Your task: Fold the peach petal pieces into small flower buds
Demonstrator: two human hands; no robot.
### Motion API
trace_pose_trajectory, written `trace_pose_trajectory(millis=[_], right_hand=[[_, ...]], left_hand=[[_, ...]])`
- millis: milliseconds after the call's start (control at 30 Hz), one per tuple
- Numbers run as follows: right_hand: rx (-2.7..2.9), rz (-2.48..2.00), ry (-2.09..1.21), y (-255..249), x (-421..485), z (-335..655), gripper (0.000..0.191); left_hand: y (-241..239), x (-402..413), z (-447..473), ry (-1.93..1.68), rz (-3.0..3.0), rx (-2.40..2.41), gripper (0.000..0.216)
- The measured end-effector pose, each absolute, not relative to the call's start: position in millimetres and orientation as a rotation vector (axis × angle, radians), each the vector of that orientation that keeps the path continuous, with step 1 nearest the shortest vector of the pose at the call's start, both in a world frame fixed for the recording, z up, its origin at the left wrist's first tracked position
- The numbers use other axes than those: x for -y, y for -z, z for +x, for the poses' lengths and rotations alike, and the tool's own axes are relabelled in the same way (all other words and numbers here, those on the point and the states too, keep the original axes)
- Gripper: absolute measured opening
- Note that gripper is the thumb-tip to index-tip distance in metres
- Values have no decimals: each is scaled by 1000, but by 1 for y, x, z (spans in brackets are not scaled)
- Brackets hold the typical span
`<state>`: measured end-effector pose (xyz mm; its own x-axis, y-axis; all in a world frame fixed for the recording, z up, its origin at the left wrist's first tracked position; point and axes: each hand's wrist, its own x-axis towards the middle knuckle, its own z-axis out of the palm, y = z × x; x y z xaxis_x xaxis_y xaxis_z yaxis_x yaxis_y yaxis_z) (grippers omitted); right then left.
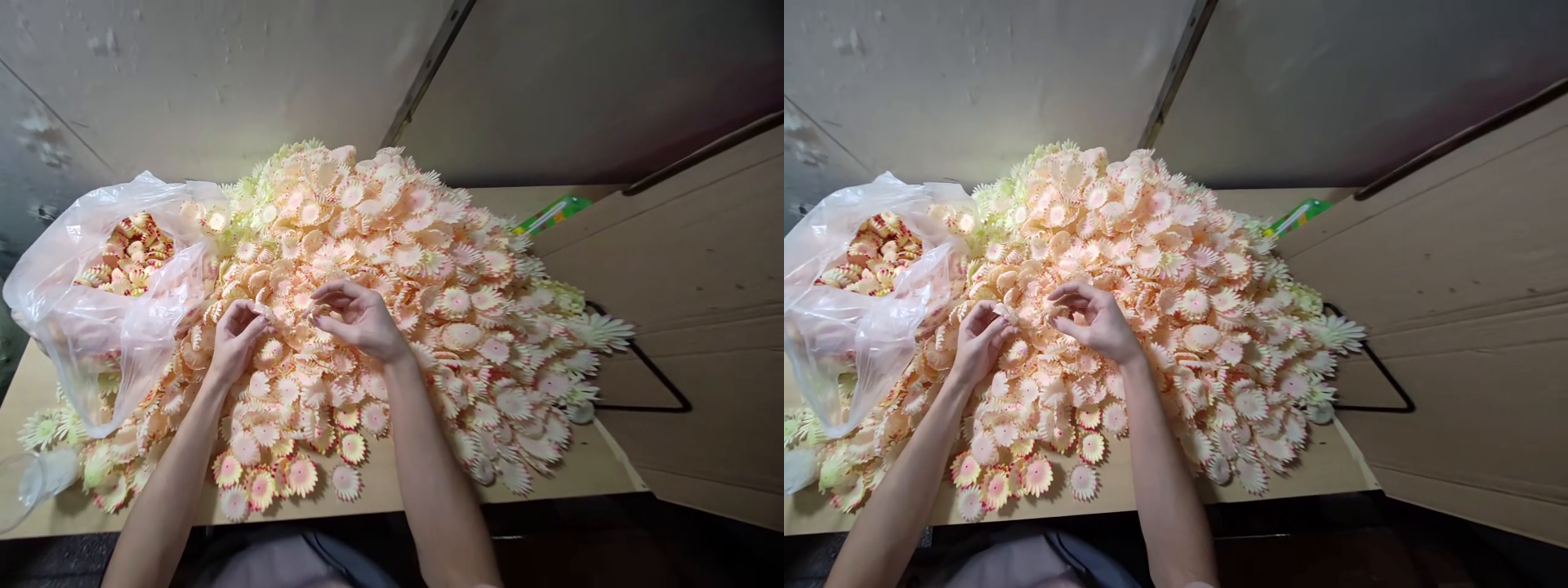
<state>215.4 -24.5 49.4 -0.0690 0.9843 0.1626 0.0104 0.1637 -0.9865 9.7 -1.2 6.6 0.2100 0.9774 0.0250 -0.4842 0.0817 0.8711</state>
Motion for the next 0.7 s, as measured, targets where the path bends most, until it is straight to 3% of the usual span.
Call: trace_pose_trajectory(millis=[367, 467, 600, 700], right_hand=[[1410, -1215, -981, -49, 27, 207, 26], [1425, -1304, -764, -51, 20, 205, 27], [1678, -1420, -323, -74, 30, 199, 46], [1830, -1286, -311, -98, 68, 191, 27]], left_hand=[[-4, -2, 9, -1284, 1004, -759, 31], [-5, -2, 9, -1285, 1014, -754, 31], [-7, -2, 8, -1279, 1019, -748, 32], [-8, -2, 8, -1282, 1010, -756, 32]])
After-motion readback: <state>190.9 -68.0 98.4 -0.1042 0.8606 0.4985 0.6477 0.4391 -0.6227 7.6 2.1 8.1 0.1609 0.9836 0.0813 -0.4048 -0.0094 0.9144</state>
